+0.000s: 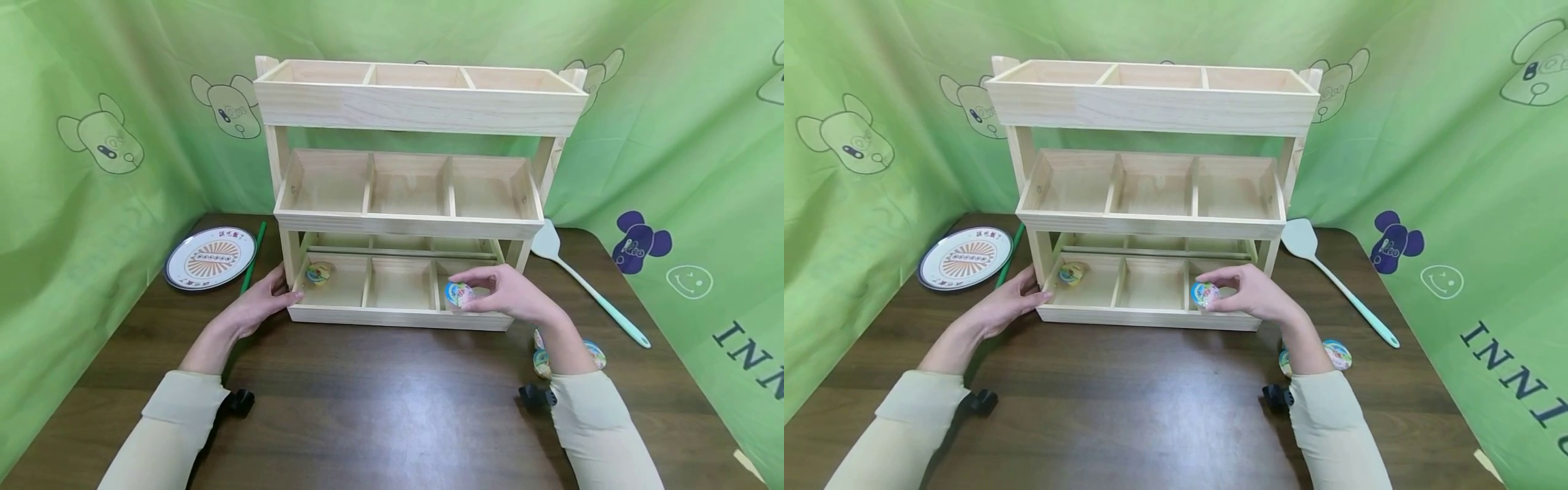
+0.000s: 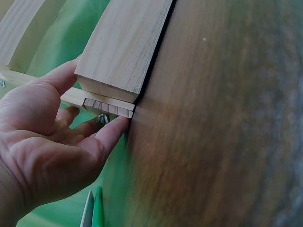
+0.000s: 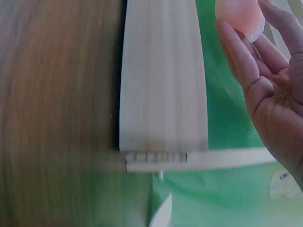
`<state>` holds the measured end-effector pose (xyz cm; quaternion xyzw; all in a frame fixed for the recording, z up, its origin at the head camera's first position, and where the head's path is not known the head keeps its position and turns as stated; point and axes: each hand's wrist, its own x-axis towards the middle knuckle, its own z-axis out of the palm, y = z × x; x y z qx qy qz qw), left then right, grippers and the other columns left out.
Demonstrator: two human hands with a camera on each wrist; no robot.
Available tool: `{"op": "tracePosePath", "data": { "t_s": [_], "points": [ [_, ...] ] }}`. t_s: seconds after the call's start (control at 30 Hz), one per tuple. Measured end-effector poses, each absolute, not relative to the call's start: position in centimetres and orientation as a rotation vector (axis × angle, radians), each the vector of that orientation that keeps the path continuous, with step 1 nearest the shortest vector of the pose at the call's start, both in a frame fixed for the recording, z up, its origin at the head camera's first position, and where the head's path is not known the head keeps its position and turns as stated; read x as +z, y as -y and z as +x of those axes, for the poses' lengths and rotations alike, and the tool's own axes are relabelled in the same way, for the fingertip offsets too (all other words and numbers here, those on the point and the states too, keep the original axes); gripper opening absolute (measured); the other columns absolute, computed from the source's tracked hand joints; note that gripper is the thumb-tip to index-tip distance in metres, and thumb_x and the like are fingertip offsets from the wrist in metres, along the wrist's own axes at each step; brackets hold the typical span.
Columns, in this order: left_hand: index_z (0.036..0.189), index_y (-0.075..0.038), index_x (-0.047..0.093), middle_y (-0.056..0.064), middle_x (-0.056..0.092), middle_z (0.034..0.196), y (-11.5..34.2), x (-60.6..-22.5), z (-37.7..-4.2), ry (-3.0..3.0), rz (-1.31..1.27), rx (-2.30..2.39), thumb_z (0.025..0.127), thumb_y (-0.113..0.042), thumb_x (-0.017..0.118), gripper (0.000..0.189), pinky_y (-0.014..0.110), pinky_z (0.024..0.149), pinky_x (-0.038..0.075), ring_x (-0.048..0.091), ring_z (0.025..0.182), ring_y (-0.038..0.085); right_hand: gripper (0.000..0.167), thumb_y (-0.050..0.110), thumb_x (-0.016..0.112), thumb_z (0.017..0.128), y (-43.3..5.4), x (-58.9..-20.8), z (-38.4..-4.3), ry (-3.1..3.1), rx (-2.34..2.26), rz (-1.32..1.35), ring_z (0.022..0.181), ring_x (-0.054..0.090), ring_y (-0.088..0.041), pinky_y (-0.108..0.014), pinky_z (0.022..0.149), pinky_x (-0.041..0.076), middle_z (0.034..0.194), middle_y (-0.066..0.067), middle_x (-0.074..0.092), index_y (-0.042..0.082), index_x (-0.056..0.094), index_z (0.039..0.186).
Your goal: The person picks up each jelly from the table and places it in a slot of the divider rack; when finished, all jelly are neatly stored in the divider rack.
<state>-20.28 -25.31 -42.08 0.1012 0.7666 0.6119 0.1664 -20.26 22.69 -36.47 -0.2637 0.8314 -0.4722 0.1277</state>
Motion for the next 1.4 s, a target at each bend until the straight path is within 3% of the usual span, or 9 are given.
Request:
{"op": "tracePosePath", "data": {
  "t_s": [0.43,1.0,1.4],
  "points": [
    [0.161,-0.006,-0.011,0.021,-0.005,0.167,25.3,-41.9,-20.3,-2.181,0.287,1.735,0.103,-0.012,0.059,0.091,0.055,0.119,0.013,0.001,0.152,0.04,0.047,0.013,0.087,0.08,-18.8,-36.9,-21.1,-2.33,-1.444,-0.705,0.103,0.064,-0.036,-0.028,0.076,0.055,0.112,-0.007,0.073,0.012,0.073,0.125],
    [0.161,-0.005,-0.009,0.022,-0.004,0.167,25.3,-42.1,-20.4,-2.196,0.281,1.739,0.102,-0.012,0.06,0.091,0.055,0.119,0.014,0.002,0.152,0.04,0.048,0.017,0.087,0.079,-15.0,-37.6,-22.0,-2.288,-1.448,-0.685,0.09,0.065,-0.03,-0.03,0.065,0.055,0.101,-0.007,0.074,0.014,0.073,0.125],
    [0.161,-0.005,-0.01,0.022,-0.004,0.167,25.3,-42.2,-20.4,-2.208,0.272,1.717,0.102,-0.016,0.061,0.093,0.057,0.119,0.014,0.003,0.151,0.042,0.05,0.016,0.087,0.078,-13.1,-38.0,-22.6,-2.295,-1.465,-0.704,0.094,0.067,-0.029,-0.032,0.07,0.056,0.107,-0.006,0.074,0.012,0.073,0.126]
  ]
}}
